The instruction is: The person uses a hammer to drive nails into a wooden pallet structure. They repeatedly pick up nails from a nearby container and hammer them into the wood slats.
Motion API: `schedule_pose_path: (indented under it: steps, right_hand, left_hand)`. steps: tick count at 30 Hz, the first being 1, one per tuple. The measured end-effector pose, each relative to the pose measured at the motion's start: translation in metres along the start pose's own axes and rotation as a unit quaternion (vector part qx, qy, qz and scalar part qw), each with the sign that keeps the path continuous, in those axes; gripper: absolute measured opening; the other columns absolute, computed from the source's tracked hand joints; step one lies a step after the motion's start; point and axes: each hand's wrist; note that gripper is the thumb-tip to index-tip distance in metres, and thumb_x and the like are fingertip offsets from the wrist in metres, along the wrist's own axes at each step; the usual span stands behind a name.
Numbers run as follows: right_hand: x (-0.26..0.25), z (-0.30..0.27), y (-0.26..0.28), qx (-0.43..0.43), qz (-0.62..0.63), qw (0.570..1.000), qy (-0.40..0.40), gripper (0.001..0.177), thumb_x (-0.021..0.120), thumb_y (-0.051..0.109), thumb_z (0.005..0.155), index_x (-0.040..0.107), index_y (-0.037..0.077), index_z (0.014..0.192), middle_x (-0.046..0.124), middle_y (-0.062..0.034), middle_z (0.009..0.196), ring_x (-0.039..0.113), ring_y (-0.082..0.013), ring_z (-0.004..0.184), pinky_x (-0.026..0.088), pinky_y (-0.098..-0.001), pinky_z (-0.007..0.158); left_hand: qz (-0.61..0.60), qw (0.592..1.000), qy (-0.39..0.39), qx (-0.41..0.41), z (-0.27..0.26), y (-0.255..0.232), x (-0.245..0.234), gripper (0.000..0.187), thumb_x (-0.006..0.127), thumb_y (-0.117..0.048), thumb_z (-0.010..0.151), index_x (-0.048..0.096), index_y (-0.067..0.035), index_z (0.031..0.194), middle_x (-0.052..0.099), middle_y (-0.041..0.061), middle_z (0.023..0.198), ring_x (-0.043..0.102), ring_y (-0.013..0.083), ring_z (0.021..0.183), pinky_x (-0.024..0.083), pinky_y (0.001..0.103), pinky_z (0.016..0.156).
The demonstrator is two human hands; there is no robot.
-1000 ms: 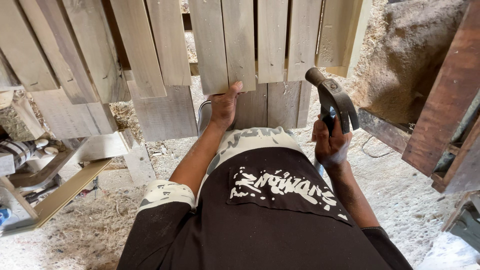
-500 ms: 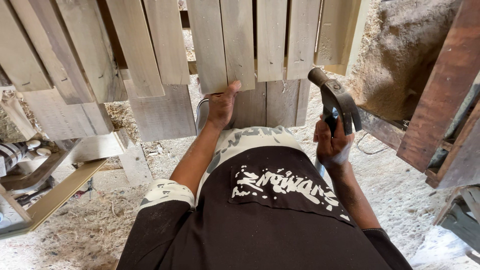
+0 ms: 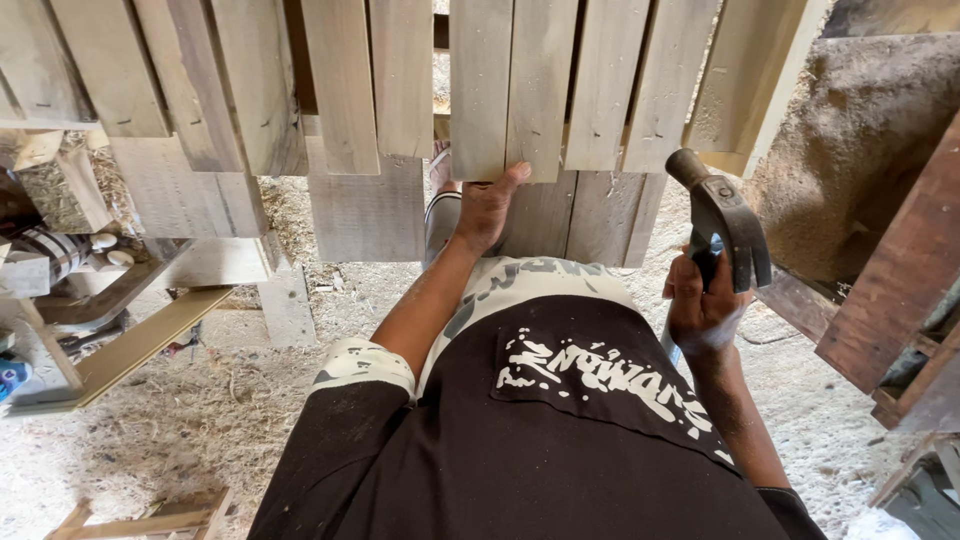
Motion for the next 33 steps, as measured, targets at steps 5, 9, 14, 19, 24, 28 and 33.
schedule_pose_path:
  steps: [5, 9, 14, 19, 24, 28, 33]
  right_hand:
    - [0.001, -0.002, -0.002, 0.008, 0.013, 1.000, -0.004, 0.018, 0.047, 0.010, 0.111, 0.055, -0.006, 0.110, 0.054, -0.0044, 0.064, 0.054, -0.0117, 0.052, 0.044, -0.0290, 0.047]
    - [0.005, -0.008, -0.010, 0.008, 0.022, 1.000, -0.009, 0.018, 0.046, 0.010, 0.112, 0.055, -0.004, 0.107, 0.054, -0.0050, 0.066, 0.055, -0.0119, 0.054, 0.044, -0.0280, 0.047]
    - [0.012, -0.005, -0.008, 0.023, 0.034, 0.999, -0.014, 0.017, 0.046, 0.009, 0.110, 0.056, -0.005, 0.107, 0.055, -0.0058, 0.067, 0.055, -0.0131, 0.054, 0.043, -0.0288, 0.048]
    - [0.010, -0.005, -0.001, 0.013, 0.025, 1.000, -0.011, 0.017, 0.048, 0.010, 0.111, 0.055, -0.005, 0.108, 0.056, -0.0069, 0.066, 0.055, -0.0139, 0.053, 0.043, -0.0298, 0.048]
    - [0.005, -0.015, -0.005, 0.015, -0.003, 1.000, -0.010, 0.017, 0.048, 0.011, 0.113, 0.056, -0.005, 0.110, 0.056, -0.0068, 0.064, 0.057, -0.0138, 0.053, 0.045, -0.0304, 0.049]
    - [0.003, -0.017, -0.011, 0.014, 0.003, 1.000, -0.014, 0.018, 0.047, 0.012, 0.113, 0.054, -0.004, 0.110, 0.056, -0.0067, 0.064, 0.057, -0.0127, 0.052, 0.046, -0.0291, 0.047]
    - [0.001, -0.021, -0.011, 0.009, 0.002, 1.000, -0.026, 0.016, 0.046, 0.010, 0.112, 0.054, -0.004, 0.111, 0.057, -0.0073, 0.066, 0.057, -0.0139, 0.054, 0.045, -0.0302, 0.048]
  left_hand:
    - [-0.044, 0.999, 0.014, 0.004, 0.003, 0.003, -0.002, 0.035, 0.079, -0.016, 0.090, 0.063, -0.003, 0.119, 0.065, 0.004, 0.113, 0.062, 0.0157, 0.105, 0.053, 0.032, 0.096]
    - [0.001, 1.000, 0.013, 0.015, 0.006, -0.001, -0.006, 0.036, 0.079, -0.017, 0.090, 0.063, -0.003, 0.119, 0.065, 0.005, 0.111, 0.063, 0.0165, 0.103, 0.055, 0.032, 0.093]
    - [0.075, 0.997, 0.005, 0.031, 0.005, -0.001, -0.009, 0.032, 0.079, -0.019, 0.090, 0.066, -0.001, 0.114, 0.067, 0.006, 0.108, 0.064, 0.0171, 0.099, 0.056, 0.032, 0.090]
    - [0.004, 1.000, 0.016, 0.012, 0.006, 0.006, -0.007, 0.030, 0.081, -0.013, 0.089, 0.068, -0.001, 0.114, 0.071, 0.009, 0.109, 0.069, 0.0205, 0.102, 0.060, 0.037, 0.091]
    - [-0.015, 1.000, 0.012, 0.013, 0.004, 0.009, 0.005, 0.029, 0.081, -0.009, 0.089, 0.067, -0.003, 0.113, 0.071, 0.009, 0.107, 0.072, 0.0217, 0.099, 0.064, 0.041, 0.089]
    - [-0.026, 0.999, 0.016, 0.010, 0.003, 0.005, 0.009, 0.025, 0.079, -0.009, 0.092, 0.067, -0.004, 0.113, 0.071, 0.009, 0.105, 0.071, 0.0209, 0.095, 0.063, 0.040, 0.087]
    - [0.001, 1.000, 0.017, 0.011, 0.002, 0.003, 0.010, 0.021, 0.076, -0.011, 0.092, 0.069, -0.002, 0.110, 0.072, 0.011, 0.104, 0.072, 0.0214, 0.094, 0.063, 0.037, 0.086]
Point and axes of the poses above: each hand's wrist, its own z-axis towards the middle knuckle, its own x-axis out of the palm, y = z × x
